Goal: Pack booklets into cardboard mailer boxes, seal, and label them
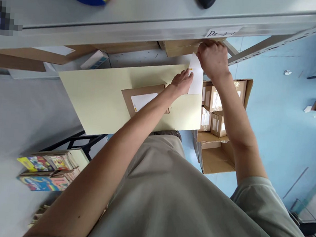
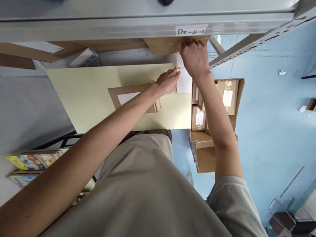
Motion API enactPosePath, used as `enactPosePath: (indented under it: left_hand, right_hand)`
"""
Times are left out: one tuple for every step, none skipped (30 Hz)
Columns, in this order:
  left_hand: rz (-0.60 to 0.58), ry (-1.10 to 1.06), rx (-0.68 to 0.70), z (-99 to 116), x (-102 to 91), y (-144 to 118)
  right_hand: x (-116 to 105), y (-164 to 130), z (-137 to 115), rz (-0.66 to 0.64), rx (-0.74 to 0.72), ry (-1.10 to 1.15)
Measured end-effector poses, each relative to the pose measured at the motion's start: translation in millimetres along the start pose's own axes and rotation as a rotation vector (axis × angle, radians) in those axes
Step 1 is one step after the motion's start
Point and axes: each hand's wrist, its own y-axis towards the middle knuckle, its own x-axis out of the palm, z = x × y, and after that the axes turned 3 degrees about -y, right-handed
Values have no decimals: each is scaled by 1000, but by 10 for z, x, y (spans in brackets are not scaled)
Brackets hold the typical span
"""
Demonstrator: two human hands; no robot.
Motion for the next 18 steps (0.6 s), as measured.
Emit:
enactPosePath:
  left_hand:
    - [-7, 1, -7, -19, 17, 30]
    - [-7, -2, 0, -24, 25, 45]
    - [-1, -6, 14, -16, 27, 47]
    - [7, -9, 27, 1, 24, 40]
    - [11, -11, 33, 21, 19, 29]
    - [13, -16, 32, 40, 16, 18]
    - [14, -27, 29, 53, 16, 11]
    - [18, -47, 28, 59, 21, 9]
    - [24, -71, 29, 55, 31, 12]
    - [30, -93, 30, 45, 46, 21]
    - [36, -108, 28, 31, 62, 32]
    - [38, -110, 19, 17, 79, 42]
    - [35, -100, 6, 7, 95, 49]
    - [31, -83, -5, 3, 107, 50]
    - [28, -66, -9, 6, 115, 44]
    - [29, -54, -4, 17, 119, 31]
    - [35, -52, 10, 34, 118, 12]
    - [44, -56, 28, 54, 114, -12]
  right_hand:
    - [9, 15, 0, -7, -8, -16]
    - [19, 32, 2, -13, -12, -23]
    - [28, 50, 5, -19, -14, -20]
    - [38, 69, 7, -23, -11, -9]
    - [45, 86, 9, -27, -9, 0]
    - [51, 101, 8, -28, -8, 5]
    - [53, 113, 4, -27, -9, 6]
    - [53, 122, -2, -24, -12, 3]
    - [49, 127, -12, -21, -16, -10]
    - [44, 128, -23, -19, -19, -28]
    - [37, 126, -34, -20, -22, -51]
    - [30, 121, -43, -24, -24, -74]
    - [25, 115, -48, -31, -25, -99]
    - [22, 108, -46, -40, -25, -119]
    - [24, 102, -38, -45, -20, -129]
    - [29, 97, -22, -44, -9, -127]
    - [39, 94, 0, -36, 4, -119]
    - [51, 91, 27, -19, 18, -103]
